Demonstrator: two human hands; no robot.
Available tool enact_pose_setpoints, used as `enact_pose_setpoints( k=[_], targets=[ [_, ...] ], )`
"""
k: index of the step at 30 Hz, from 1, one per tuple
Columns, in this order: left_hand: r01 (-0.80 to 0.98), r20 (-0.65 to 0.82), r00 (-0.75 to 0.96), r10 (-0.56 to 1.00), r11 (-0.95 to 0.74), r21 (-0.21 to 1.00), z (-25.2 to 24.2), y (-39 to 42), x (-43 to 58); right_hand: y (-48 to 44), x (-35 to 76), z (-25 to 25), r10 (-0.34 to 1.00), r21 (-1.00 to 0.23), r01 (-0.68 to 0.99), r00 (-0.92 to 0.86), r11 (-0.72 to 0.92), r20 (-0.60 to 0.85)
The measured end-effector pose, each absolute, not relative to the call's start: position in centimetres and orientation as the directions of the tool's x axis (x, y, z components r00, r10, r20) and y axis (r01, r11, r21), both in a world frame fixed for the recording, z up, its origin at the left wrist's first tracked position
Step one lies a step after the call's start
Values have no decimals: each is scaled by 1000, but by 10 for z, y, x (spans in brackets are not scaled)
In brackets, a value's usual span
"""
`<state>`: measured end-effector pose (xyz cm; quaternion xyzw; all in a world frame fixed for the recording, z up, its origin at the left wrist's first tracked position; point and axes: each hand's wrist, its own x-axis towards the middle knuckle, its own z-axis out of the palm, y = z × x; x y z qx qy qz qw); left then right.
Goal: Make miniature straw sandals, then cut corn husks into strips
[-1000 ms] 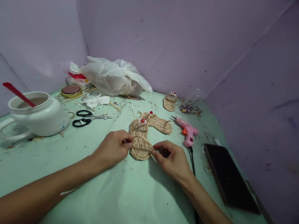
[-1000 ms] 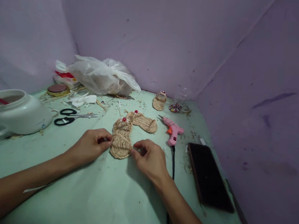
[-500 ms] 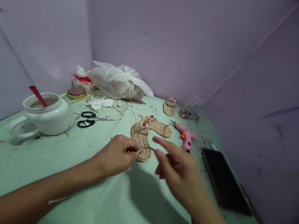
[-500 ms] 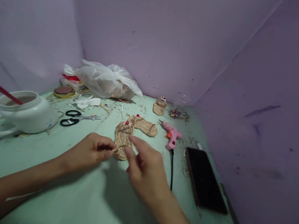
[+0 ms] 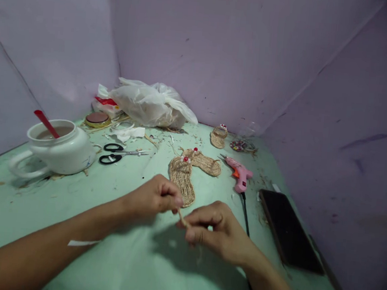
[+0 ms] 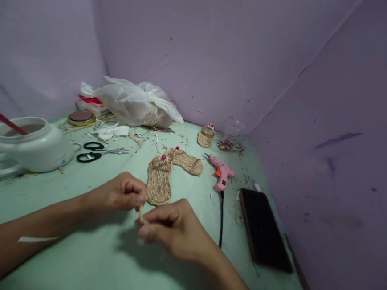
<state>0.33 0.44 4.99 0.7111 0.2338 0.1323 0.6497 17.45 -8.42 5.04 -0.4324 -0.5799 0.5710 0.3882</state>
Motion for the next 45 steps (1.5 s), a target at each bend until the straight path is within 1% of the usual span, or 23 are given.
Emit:
enact_pose_setpoints(
  k=[2, 3, 5, 8, 11, 14, 17, 21, 23, 24, 26, 28, 29, 30, 33, 35, 37, 39, 40, 42, 45],
  targets=[
    [197, -105, 799, 592, -94, 976, 50, 11, 2, -80, 179, 45, 952, -986, 75, -262, -146, -161],
    [210, -98, 779, 620, -110, 972, 51, 14, 2, -79, 180, 44, 952, -983, 75, -247, -169, -182],
    [217, -100, 765, 636, -109, 970, 51, 17, 3, -80, 178, 43, 956, -987, 72, -247, -146, -159],
    [212, -129, 788, 602, -68, 975, 51, 16, 5, -85, 173, 45, 957, -995, 40, -271, -91, -98],
    [223, -140, 760, 634, -53, 973, 50, 17, 3, -84, 175, 46, 951, -985, 71, -258, -159, -172],
    [265, -185, 705, 685, -12, 964, 51, 23, -1, -77, 186, 43, 945, -962, 144, -198, -233, -259],
    [320, -231, 669, 706, 7, 947, 52, 26, -3, -72, 196, 40, 952, -958, 184, -177, -218, -251],
    [387, -297, 628, 720, 43, 921, 54, 26, -5, -73, 199, 39, 950, -959, 177, -183, -221, -253],
    [413, -260, 608, 750, -20, 910, 58, 28, -7, -74, 199, 39, 949, -955, 190, -178, -226, -260],
    [419, -200, 600, 774, -91, 903, 60, 29, -9, -74, 199, 38, 949, -954, 195, -175, -229, -264],
    [400, -3, 598, 802, -295, 868, 66, 30, -12, -73, 198, 38, 948, -951, 200, -166, -237, -271],
    [352, 168, 646, 744, -486, 800, 70, 25, -13, -74, 196, 38, 949, -951, 205, -166, -233, -268],
    [327, 207, 684, 699, -547, 770, 71, 21, -12, -74, 194, 39, 951, -952, 208, -170, -223, -260],
    [311, 212, 726, 655, -588, 747, 71, 15, -10, -75, 192, 39, 954, -956, 209, -173, -207, -244],
    [314, 142, 813, 565, -629, 711, 65, -2, -1, -75, 187, 40, 973, -970, 200, -160, -136, -169],
    [351, 94, 775, 625, -549, 759, 60, -9, 4, -74, 186, 39, 990, -985, 138, -84, -98, -111],
    [376, 28, 663, 748, -366, 851, 57, -10, 7, -71, 188, 37, 997, -997, -4, 41, -73, -73],
    [364, -56, 538, 841, -172, 915, 57, -7, 8, -67, 190, 35, 982, -981, -184, 161, -64, -94],
    [353, -99, 484, 869, -90, 931, 58, -5, 9, -66, 191, 35, 973, -962, -265, 195, -71, -125],
    [324, -169, 421, 891, 26, 946, 59, -4, 10, -65, 190, 34, 959, -914, -391, 198, -110, -200],
    [281, -192, 424, 885, 73, 957, 57, -7, 15, -66, 185, 32, 961, -867, -479, 146, -138, -234]
  ],
)
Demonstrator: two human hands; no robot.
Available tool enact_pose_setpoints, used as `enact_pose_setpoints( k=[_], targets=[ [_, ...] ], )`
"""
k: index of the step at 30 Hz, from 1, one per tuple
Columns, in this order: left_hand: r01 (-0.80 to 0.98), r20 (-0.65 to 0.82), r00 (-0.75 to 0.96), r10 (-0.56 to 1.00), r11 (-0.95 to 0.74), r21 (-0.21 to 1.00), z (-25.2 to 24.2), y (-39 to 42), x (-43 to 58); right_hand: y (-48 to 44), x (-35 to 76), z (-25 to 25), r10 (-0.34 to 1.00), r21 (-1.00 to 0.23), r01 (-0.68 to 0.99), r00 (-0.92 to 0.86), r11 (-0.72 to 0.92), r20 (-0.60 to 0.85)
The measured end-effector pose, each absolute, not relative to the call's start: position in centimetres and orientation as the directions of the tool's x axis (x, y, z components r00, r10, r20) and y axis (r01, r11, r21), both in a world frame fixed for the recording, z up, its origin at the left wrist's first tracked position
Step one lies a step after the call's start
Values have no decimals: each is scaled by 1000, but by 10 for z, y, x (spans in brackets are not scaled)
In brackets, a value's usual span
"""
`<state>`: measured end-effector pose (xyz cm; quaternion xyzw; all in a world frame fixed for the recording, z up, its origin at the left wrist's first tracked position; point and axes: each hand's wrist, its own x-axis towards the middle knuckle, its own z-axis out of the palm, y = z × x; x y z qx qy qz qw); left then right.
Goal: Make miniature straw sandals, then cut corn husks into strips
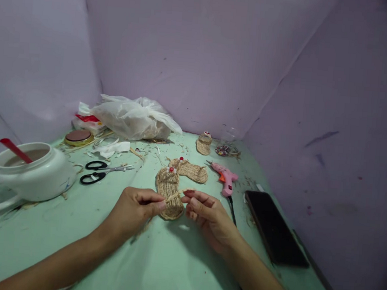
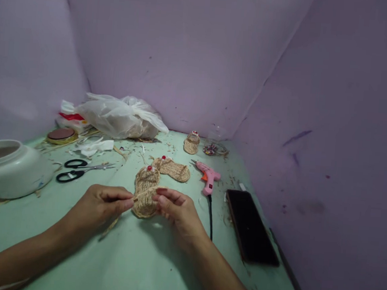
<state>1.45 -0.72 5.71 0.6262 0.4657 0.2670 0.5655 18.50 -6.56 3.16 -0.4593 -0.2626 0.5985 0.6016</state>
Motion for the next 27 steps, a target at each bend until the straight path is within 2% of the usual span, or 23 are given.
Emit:
enact_pose_setpoints(
  k=[5, 9, 14, 20, 23, 27],
  targets=[
    [319, -227, 486, 844, 71, 945, 47, -15, 20, -68, 178, 26, 964, -906, -417, 206, -71, -170],
    [333, -259, 502, 825, 92, 938, 45, -18, 21, -69, 177, 26, 939, -890, -449, 270, -74, -214],
    [355, -299, 509, 807, 120, 927, 46, -20, 25, -71, 176, 28, 937, -875, -473, 251, -102, -245],
    [355, -182, 604, 776, -57, 933, 43, -13, 19, -72, 173, 24, 974, -857, -513, 164, -51, -156],
    [339, -175, 722, 669, -122, 933, 45, -9, 12, -71, 174, 22, 990, -876, -481, 108, -25, -87],
    [274, -175, 828, 532, -112, 955, 44, -10, 11, -72, 175, 20, 998, -892, -451, 26, -42, -61]
  ],
)
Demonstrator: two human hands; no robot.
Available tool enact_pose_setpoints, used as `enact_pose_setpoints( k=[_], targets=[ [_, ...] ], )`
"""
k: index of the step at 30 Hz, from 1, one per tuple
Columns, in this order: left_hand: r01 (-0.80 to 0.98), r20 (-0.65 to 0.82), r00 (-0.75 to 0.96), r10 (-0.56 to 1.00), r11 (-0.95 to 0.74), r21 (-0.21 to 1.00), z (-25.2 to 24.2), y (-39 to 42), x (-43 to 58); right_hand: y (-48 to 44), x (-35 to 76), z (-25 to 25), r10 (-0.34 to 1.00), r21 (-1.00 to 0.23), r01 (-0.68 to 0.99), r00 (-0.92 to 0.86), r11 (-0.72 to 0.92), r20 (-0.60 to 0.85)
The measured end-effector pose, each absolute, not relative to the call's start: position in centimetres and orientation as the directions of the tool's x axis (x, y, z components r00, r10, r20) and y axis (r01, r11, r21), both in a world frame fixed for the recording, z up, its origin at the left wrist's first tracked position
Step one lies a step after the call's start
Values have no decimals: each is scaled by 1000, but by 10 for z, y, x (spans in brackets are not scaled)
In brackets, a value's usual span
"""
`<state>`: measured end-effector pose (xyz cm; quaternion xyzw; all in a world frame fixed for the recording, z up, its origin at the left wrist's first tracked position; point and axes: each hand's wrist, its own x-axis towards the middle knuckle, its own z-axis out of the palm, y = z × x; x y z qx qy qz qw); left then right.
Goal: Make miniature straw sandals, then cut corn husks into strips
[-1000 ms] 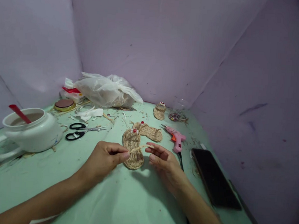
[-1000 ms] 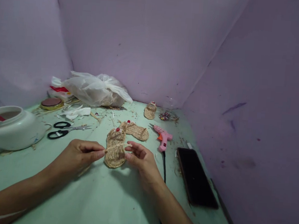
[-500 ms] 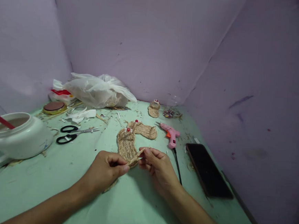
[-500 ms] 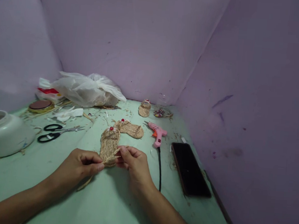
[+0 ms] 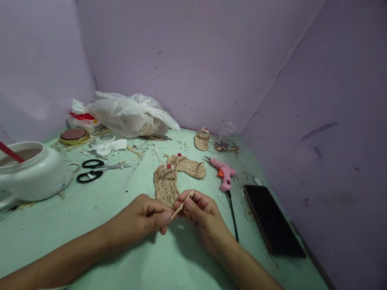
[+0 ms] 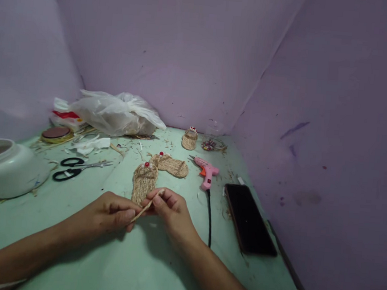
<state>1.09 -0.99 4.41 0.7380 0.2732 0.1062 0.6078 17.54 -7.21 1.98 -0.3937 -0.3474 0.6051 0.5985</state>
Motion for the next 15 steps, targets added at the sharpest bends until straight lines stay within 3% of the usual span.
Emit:
enact_pose_setpoints(
  k=[6, 15],
  targets=[
    [341, -298, 667, 682, 76, 937, 46, -18, 19, -72, 175, 18, 986, -850, -521, 85, -78, -143],
    [407, -322, 561, 763, 85, 910, 42, -20, 20, -71, 175, 16, 969, -861, -490, 117, -136, -219]
  ],
)
